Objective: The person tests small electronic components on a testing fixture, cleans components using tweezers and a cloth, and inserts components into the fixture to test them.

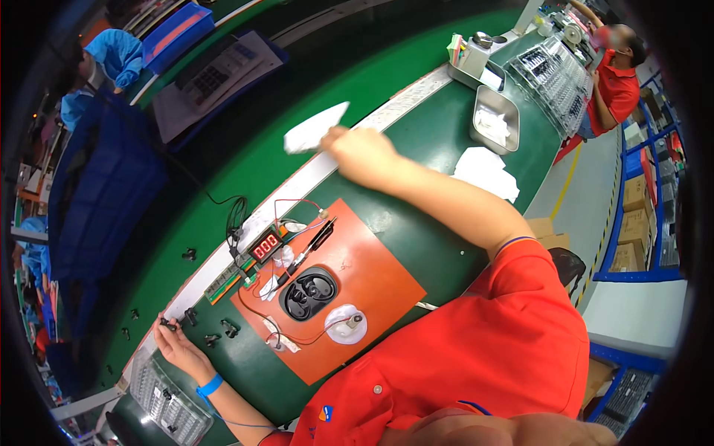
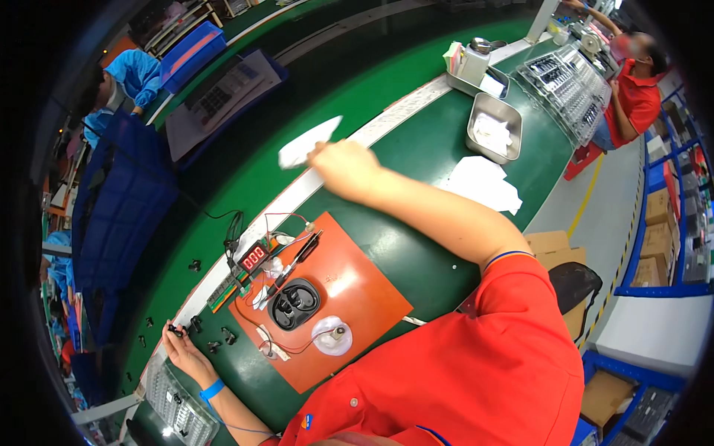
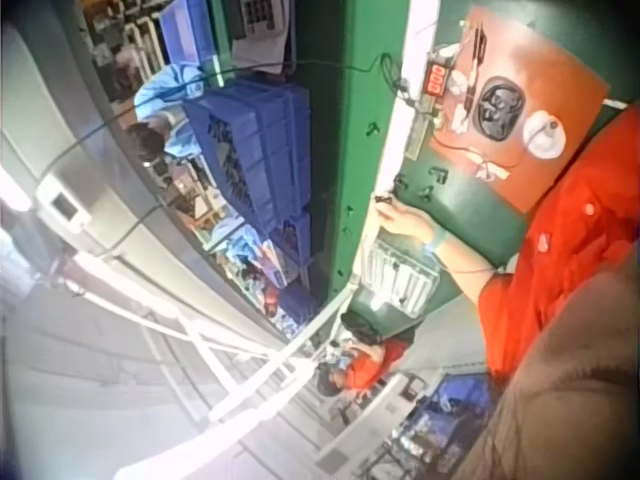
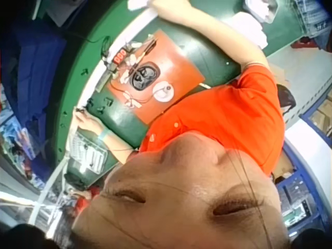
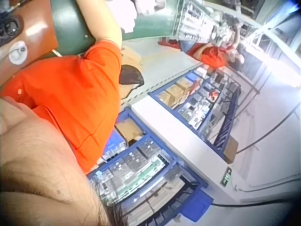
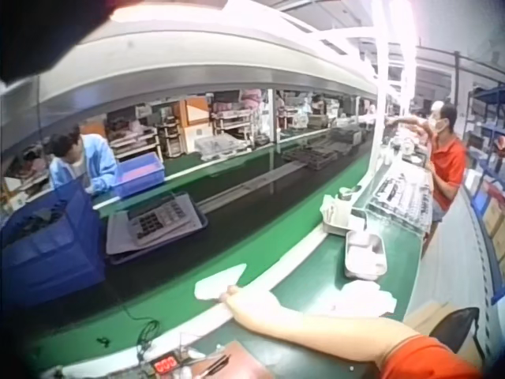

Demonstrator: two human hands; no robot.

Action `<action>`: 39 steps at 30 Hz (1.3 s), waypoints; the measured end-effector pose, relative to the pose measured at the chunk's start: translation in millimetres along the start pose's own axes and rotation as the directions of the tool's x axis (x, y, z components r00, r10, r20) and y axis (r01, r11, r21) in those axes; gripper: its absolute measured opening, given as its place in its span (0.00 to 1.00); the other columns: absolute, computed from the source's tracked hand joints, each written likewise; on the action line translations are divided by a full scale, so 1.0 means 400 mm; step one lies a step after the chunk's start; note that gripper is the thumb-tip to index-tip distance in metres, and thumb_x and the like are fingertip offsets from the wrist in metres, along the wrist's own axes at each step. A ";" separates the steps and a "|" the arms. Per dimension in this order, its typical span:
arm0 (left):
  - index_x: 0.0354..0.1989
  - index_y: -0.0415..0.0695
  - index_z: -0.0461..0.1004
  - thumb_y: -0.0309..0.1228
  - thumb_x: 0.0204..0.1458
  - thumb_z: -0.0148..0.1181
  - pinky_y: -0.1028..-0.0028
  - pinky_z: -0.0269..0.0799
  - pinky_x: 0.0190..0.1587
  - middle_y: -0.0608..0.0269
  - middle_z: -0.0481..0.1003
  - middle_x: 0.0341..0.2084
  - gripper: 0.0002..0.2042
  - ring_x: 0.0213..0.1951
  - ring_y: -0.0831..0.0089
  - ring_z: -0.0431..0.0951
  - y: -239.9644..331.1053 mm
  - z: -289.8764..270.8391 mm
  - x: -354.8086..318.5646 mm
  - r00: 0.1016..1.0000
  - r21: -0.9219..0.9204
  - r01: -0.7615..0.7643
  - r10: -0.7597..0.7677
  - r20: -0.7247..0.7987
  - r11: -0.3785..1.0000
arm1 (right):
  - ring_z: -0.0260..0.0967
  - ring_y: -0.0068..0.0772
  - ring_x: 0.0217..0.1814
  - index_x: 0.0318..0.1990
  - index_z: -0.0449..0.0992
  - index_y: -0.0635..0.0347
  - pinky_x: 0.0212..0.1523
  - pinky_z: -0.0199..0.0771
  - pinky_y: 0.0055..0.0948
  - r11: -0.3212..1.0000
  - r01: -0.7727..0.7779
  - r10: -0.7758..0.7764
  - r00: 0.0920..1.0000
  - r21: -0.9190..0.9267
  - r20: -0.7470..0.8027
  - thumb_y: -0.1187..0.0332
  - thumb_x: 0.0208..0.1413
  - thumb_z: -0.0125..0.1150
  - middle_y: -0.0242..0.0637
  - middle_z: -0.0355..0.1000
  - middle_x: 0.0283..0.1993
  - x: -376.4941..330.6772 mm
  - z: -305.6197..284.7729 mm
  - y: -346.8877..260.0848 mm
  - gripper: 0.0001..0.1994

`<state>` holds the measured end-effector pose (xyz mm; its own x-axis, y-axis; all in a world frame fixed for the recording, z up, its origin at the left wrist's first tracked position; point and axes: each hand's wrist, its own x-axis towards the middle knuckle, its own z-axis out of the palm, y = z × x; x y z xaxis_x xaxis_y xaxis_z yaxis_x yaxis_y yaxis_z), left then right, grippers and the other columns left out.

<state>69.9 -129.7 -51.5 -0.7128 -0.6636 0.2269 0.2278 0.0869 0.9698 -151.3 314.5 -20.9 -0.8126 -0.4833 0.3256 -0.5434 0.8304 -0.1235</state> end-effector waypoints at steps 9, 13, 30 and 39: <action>0.54 0.37 0.70 0.33 0.64 0.51 0.75 0.70 0.50 0.60 0.72 0.50 0.15 0.45 0.77 0.73 0.001 -0.015 0.000 0.998 0.067 -0.046 0.048 -0.029 0.997 | 0.78 0.45 0.31 0.33 0.77 0.56 0.30 0.79 0.43 0.988 -0.150 0.145 0.982 -0.042 -0.120 0.70 0.51 0.54 0.42 0.73 0.36 0.139 0.062 0.070 0.05; 0.54 0.37 0.70 0.33 0.64 0.51 0.75 0.70 0.50 0.60 0.72 0.51 0.15 0.44 0.77 0.73 -0.003 0.001 0.007 0.998 0.076 -0.050 0.053 -0.032 0.996 | 0.77 0.48 0.31 0.33 0.76 0.55 0.31 0.78 0.45 0.999 0.031 -0.033 0.996 -0.032 -0.079 0.71 0.51 0.53 0.41 0.71 0.36 0.104 0.076 0.003 0.05; 0.52 0.36 0.71 0.33 0.64 0.51 0.77 0.69 0.46 0.60 0.74 0.48 0.14 0.40 0.78 0.72 0.002 0.014 -0.015 0.992 0.271 -0.129 0.125 0.033 0.954 | 0.76 0.50 0.31 0.33 0.75 0.55 0.32 0.77 0.46 0.992 0.101 -0.098 0.994 0.075 -0.044 0.71 0.51 0.53 0.40 0.71 0.36 0.104 0.054 -0.008 0.05; 0.53 0.37 0.71 0.32 0.64 0.52 0.78 0.68 0.44 0.62 0.75 0.47 0.14 0.39 0.79 0.73 0.000 0.015 -0.013 0.991 0.264 -0.133 0.129 0.033 0.955 | 0.75 0.49 0.31 0.34 0.75 0.54 0.31 0.76 0.46 0.987 0.120 -0.117 0.992 0.107 -0.037 0.71 0.50 0.54 0.38 0.71 0.35 0.115 0.083 -0.029 0.06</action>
<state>69.6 -121.9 -52.2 -0.6991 -0.6219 0.3529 0.1373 0.3676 0.9198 -189.3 273.4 -35.4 -0.7354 -0.5663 0.3721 -0.6562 0.7321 -0.1827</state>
